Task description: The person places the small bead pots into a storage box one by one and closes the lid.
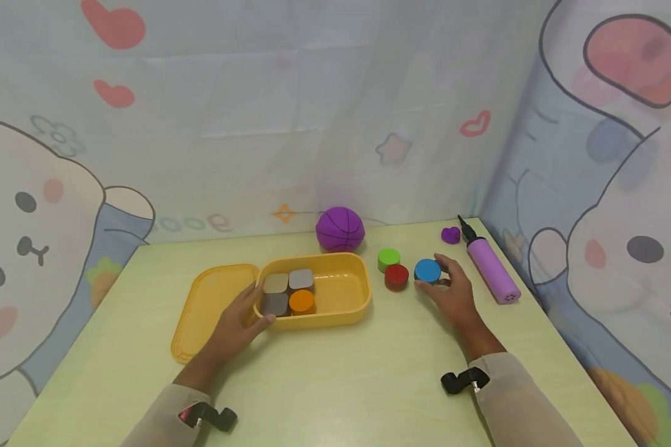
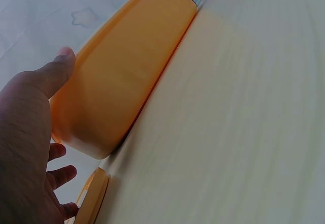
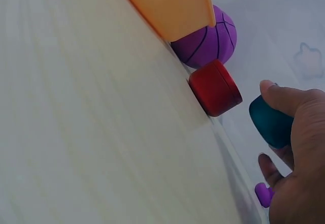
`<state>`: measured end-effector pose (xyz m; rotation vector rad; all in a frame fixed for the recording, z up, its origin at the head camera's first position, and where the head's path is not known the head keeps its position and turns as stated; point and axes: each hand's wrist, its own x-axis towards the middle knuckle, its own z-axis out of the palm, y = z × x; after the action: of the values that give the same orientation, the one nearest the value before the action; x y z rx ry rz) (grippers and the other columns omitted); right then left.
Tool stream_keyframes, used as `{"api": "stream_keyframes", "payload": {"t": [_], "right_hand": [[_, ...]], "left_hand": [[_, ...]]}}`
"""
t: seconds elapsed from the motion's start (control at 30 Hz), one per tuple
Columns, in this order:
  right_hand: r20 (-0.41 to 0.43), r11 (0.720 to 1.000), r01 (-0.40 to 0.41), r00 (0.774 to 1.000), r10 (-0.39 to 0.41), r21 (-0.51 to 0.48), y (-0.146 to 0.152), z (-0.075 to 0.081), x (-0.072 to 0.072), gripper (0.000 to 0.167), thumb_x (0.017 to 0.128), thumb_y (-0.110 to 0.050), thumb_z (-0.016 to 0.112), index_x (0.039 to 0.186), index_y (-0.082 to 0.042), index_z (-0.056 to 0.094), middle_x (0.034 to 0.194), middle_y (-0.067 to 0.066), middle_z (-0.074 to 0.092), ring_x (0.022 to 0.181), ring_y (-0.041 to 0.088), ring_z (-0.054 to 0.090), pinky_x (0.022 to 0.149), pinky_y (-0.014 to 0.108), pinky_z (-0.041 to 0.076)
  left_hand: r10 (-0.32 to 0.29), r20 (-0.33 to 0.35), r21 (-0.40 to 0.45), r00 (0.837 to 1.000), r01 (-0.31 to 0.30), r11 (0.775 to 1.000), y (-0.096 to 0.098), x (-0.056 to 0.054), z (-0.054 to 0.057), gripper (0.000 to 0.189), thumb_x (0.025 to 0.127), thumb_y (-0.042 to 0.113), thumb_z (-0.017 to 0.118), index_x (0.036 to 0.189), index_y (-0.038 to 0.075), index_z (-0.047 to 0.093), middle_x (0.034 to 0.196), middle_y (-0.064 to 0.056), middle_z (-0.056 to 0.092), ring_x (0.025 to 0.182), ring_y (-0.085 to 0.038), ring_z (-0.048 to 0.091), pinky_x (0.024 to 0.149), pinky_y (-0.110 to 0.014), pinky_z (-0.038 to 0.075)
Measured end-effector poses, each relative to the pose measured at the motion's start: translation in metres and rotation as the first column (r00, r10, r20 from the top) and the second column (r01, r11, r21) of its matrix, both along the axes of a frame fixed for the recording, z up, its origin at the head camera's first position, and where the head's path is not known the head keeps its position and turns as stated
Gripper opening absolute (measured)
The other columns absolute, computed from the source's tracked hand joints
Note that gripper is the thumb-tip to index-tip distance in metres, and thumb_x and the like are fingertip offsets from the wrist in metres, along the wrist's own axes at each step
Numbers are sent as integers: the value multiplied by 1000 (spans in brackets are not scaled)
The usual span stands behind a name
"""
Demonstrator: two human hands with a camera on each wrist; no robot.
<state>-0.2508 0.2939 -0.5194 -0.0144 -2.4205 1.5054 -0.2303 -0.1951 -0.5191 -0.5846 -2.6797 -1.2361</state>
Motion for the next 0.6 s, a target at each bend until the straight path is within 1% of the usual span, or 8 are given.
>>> {"api": "stream_keyframes", "payload": {"t": [0.07,0.1,0.17,0.27,0.33,0.47,0.6], "right_hand": [[-28,1000,17,999,-18,-26,-2,1,1,80,97,-23,86,164,-5,45,162,19,54,141,34,56,104,10,48],[-43,999,24,999,-25,-31,-3,0,1,79,97,-22,87,162,-4,46,161,19,56,136,31,58,101,6,46],[-71,999,30,997,-32,-35,-5,0,2,77,95,-20,88,159,-3,50,159,18,58,128,23,60,98,3,44],[-105,999,31,994,-34,-33,-7,-1,2,73,94,-18,89,155,-1,54,155,18,62,119,10,60,97,3,45],[-130,999,21,991,-26,-40,-8,0,3,70,93,-15,90,153,-1,57,152,17,64,115,4,60,97,4,46],[-173,999,-2,985,-5,-40,-11,1,3,67,91,-10,90,150,-2,59,149,18,65,114,-2,61,97,3,48],[-222,997,-20,975,4,-68,-15,4,2,64,90,-3,90,147,0,61,145,18,65,114,-5,61,95,4,50]], "left_hand": [[0,2,1,1000,0,1000,0,0,0,84,102,34,78,170,6,38,178,-24,32,164,-50,31,130,-69,30],[0,2,2,1000,0,1000,0,0,0,84,102,34,78,170,6,38,178,-24,32,164,-50,31,130,-69,30],[-2,4,4,1000,2,1000,0,0,0,84,102,34,78,170,6,37,178,-24,31,164,-50,31,130,-69,30],[-3,3,2,1000,3,1000,0,0,0,84,102,35,78,170,7,37,178,-24,32,164,-50,31,130,-69,30],[-5,-2,-5,1000,5,1000,-1,-1,0,84,102,35,78,170,7,37,178,-24,32,164,-50,31,130,-69,30],[-4,-13,-11,1000,4,1000,-1,-1,0,84,102,34,78,170,7,37,177,-25,32,164,-51,32,130,-69,31],[-5,-2,-4,1000,5,1000,0,-1,0,85,102,34,79,170,7,37,177,-25,32,164,-51,31,130,-69,31]]}}
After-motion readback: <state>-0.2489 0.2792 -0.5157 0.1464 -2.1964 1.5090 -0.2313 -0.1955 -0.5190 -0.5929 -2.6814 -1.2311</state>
